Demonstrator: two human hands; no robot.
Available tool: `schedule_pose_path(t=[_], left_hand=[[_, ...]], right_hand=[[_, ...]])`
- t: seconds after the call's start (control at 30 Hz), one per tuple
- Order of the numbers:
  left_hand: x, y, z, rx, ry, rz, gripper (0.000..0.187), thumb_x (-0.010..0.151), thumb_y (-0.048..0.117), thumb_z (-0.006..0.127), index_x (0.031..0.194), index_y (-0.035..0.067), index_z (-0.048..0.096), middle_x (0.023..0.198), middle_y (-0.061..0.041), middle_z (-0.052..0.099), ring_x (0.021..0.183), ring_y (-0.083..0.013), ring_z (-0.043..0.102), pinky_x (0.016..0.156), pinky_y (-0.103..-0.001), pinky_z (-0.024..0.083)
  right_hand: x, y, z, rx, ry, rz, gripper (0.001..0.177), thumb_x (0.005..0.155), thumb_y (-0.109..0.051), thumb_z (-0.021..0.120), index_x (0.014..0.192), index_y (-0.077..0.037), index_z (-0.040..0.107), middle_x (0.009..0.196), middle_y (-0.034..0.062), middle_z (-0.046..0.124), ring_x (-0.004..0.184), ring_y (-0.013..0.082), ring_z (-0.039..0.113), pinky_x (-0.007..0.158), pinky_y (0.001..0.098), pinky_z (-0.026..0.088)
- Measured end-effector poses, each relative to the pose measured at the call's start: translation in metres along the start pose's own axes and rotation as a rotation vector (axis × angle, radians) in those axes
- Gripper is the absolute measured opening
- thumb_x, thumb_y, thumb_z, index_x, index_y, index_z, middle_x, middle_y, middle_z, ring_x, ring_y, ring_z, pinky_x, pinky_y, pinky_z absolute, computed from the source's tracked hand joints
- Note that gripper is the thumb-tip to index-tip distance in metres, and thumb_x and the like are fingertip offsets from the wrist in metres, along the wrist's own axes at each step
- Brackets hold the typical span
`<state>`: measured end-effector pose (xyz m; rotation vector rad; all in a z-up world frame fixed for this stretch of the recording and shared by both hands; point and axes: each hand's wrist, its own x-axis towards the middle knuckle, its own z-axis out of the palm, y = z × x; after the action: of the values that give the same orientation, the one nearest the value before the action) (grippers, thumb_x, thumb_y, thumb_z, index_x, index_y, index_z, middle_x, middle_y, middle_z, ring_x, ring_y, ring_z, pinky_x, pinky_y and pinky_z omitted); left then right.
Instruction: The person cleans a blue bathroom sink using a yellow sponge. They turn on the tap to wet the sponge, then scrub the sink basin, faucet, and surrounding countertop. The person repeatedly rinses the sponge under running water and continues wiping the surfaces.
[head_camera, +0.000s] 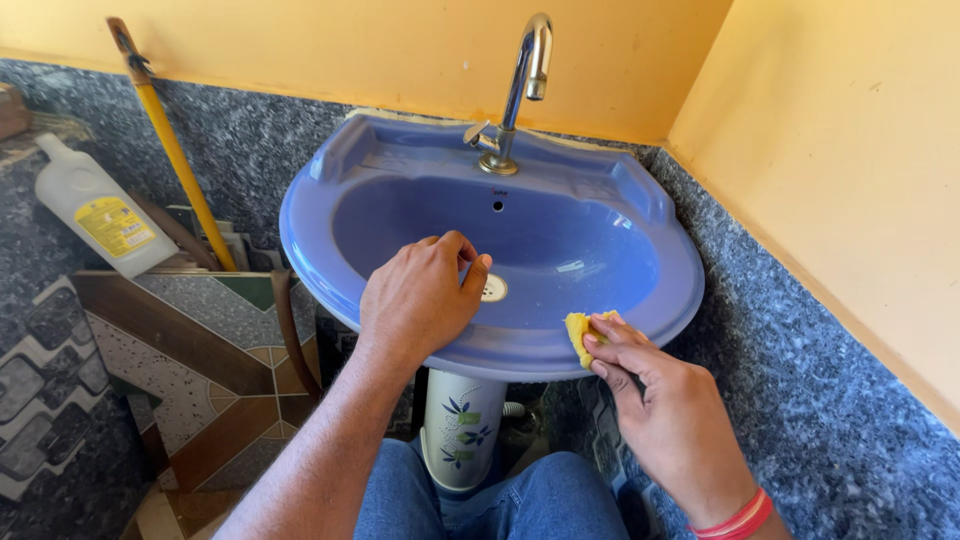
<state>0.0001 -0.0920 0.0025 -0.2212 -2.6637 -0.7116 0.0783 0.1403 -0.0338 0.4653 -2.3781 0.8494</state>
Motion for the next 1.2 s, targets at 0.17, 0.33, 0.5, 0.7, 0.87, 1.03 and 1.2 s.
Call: schedule_pose_path(t=[0.17,0.33,0.5,0.7,0.87,1.03,1.2], left_hand=[[0.002,-0.001,0.003,-0.012,0.021,0.005,0.035,0.099,0.043,0.055,0.1,0.012,0.072,0.098,-0.009,0.075,0.096,-0.0298,0.071,0.081,-0.046,0.055],[0.001,-0.003,0.006,-0.033,0.094,0.049,0.034,0.097,0.042,0.059,0.097,0.011,0.073,0.095,-0.01,0.075,0.094,-0.0321,0.071,0.079,-0.047,0.055],[0.001,-0.006,0.009,-0.046,0.102,0.038,0.034,0.097,0.042,0.06,0.098,0.011,0.072,0.095,-0.009,0.075,0.09,-0.0322,0.072,0.076,-0.047,0.055],[0.001,-0.005,0.006,-0.034,0.077,0.034,0.035,0.097,0.044,0.06,0.097,0.011,0.072,0.093,-0.009,0.075,0.092,-0.0297,0.072,0.077,-0.046,0.055],[0.0,-0.005,0.004,-0.041,0.042,0.021,0.034,0.098,0.043,0.059,0.097,0.012,0.071,0.093,-0.008,0.075,0.09,-0.0292,0.072,0.077,-0.046,0.055],[0.0,-0.005,0.006,-0.043,0.073,0.036,0.033,0.098,0.042,0.059,0.097,0.012,0.072,0.093,-0.008,0.076,0.09,-0.0306,0.072,0.076,-0.046,0.055],[-0.001,-0.005,0.008,-0.063,0.113,0.036,0.033,0.096,0.041,0.06,0.096,0.011,0.073,0.093,-0.009,0.076,0.091,-0.0323,0.071,0.076,-0.047,0.055]], right_hand=[[0.009,-0.015,0.011,-0.009,-0.045,-0.128,0.022,0.088,-0.002,0.067,0.11,0.0,0.074,0.119,0.0146,0.076,0.124,0.029,0.068,0.108,0.0369,0.051],[0.021,-0.042,0.021,0.02,-0.215,0.051,0.037,0.09,0.0,0.06,0.125,-0.009,0.07,0.122,0.0115,0.075,0.104,0.0271,0.077,0.094,0.0336,0.059],[0.021,-0.036,0.025,-0.056,-0.143,-0.309,0.042,0.089,0.005,0.059,0.126,-0.009,0.072,0.129,0.0139,0.073,0.123,0.0309,0.067,0.109,0.0385,0.049],[0.012,-0.012,0.006,-0.047,-0.167,-0.295,0.059,0.077,0.014,0.05,0.126,-0.008,0.073,0.131,0.0152,0.07,0.133,0.0297,0.06,0.11,0.039,0.04],[0.006,-0.001,-0.002,-0.073,-0.097,-0.147,0.034,0.093,0.005,0.058,0.123,-0.004,0.072,0.13,0.0157,0.07,0.132,0.0271,0.061,0.115,0.0368,0.044],[0.007,-0.013,0.014,-0.016,-0.087,-0.202,0.033,0.092,0.004,0.058,0.122,-0.003,0.073,0.13,0.0146,0.071,0.128,0.026,0.065,0.114,0.0378,0.042],[0.013,-0.038,0.042,0.061,-0.094,-0.291,0.038,0.092,0.006,0.056,0.125,-0.003,0.072,0.127,0.0155,0.072,0.13,0.0288,0.063,0.118,0.0407,0.041]])
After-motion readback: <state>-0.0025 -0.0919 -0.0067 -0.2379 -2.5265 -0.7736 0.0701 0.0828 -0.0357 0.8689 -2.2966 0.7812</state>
